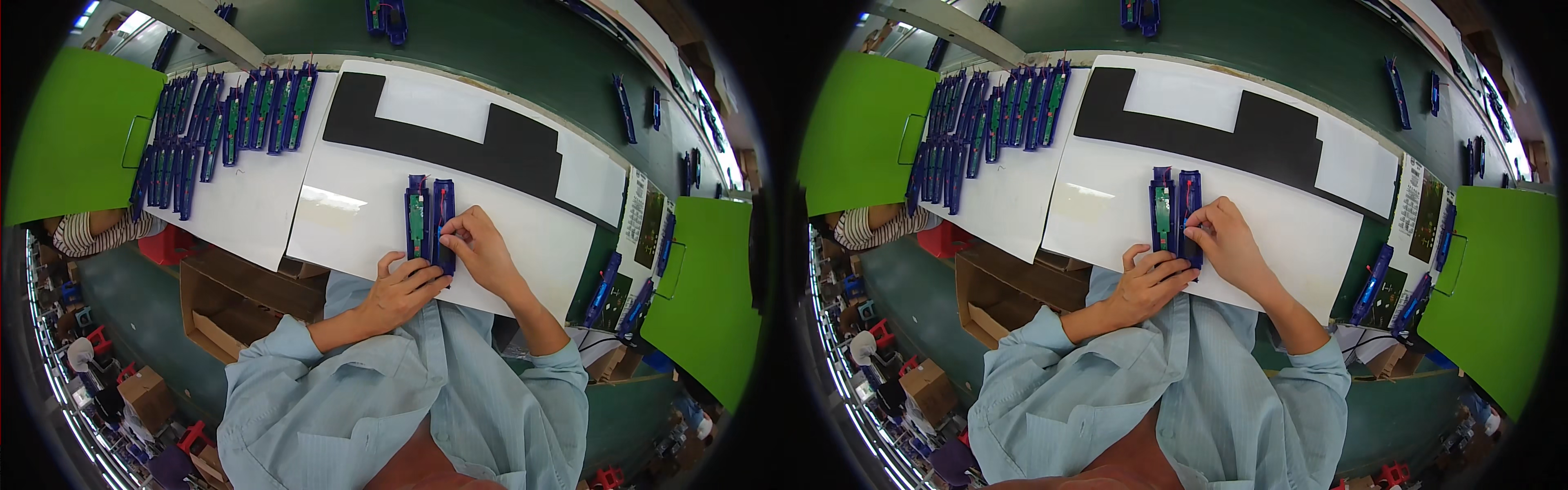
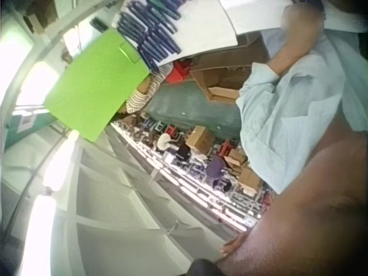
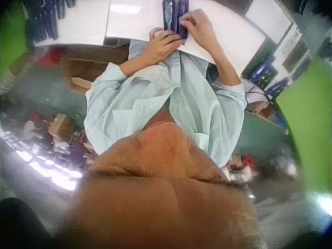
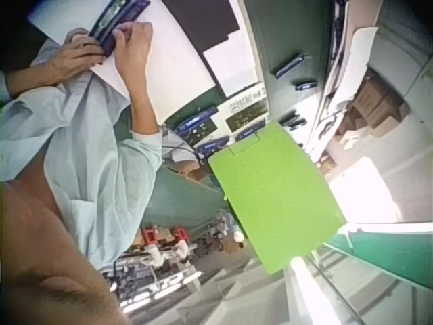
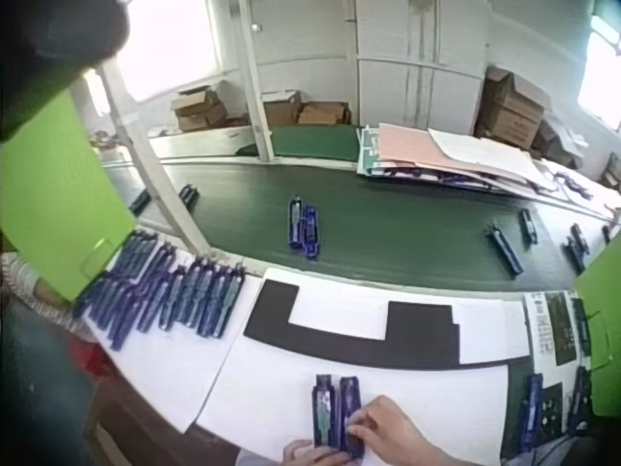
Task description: The person assembles small electronic components by hand at a workstation. They repeatedly pick up blue plastic casings and green circuit boards, insert the boards into the casings, and place the finished units on the table. The process involves precise hand manipulation of small parts without the use of tools.
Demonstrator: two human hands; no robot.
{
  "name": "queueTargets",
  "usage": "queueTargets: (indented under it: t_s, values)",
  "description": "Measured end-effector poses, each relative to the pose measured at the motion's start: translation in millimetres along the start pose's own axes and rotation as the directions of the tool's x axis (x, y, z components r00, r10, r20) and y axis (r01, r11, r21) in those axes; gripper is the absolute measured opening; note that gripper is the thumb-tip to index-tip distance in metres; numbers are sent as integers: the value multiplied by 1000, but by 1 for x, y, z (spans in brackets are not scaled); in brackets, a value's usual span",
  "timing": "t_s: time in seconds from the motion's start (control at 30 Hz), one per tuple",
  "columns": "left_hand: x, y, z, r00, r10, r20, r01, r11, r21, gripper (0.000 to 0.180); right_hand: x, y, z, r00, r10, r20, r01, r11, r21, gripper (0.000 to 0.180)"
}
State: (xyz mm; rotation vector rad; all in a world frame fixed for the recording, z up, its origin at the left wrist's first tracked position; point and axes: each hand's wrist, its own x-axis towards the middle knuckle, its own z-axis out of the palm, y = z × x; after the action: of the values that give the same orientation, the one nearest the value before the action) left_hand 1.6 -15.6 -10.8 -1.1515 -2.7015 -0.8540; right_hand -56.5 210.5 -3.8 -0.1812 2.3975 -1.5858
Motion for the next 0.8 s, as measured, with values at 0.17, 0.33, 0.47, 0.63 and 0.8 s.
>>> queueTargets:
  t_s: [0.17,0.33,0.47,0.63,0.8]
  values:
    - [0,-1,-1,1000,-8,3,7,1000,9,32,6,-20,-9,994,-13,-106,11,1000,-18,15]
    - [0,-2,-3,1000,-11,-1,11,1000,-16,32,28,-12,-3,947,-306,-98,225,851,-475,12]
    - [2,-5,-11,999,-26,46,29,997,-78,36,34,-11,6,964,-219,-151,168,942,-290,12]
    - [33,-16,-39,976,-167,-139,149,980,-131,38,22,-10,5,967,-163,-194,141,982,-122,14]
    - [83,-47,-46,967,-115,-227,136,988,79,30,14,-15,9,976,-143,-162,126,986,-113,13]
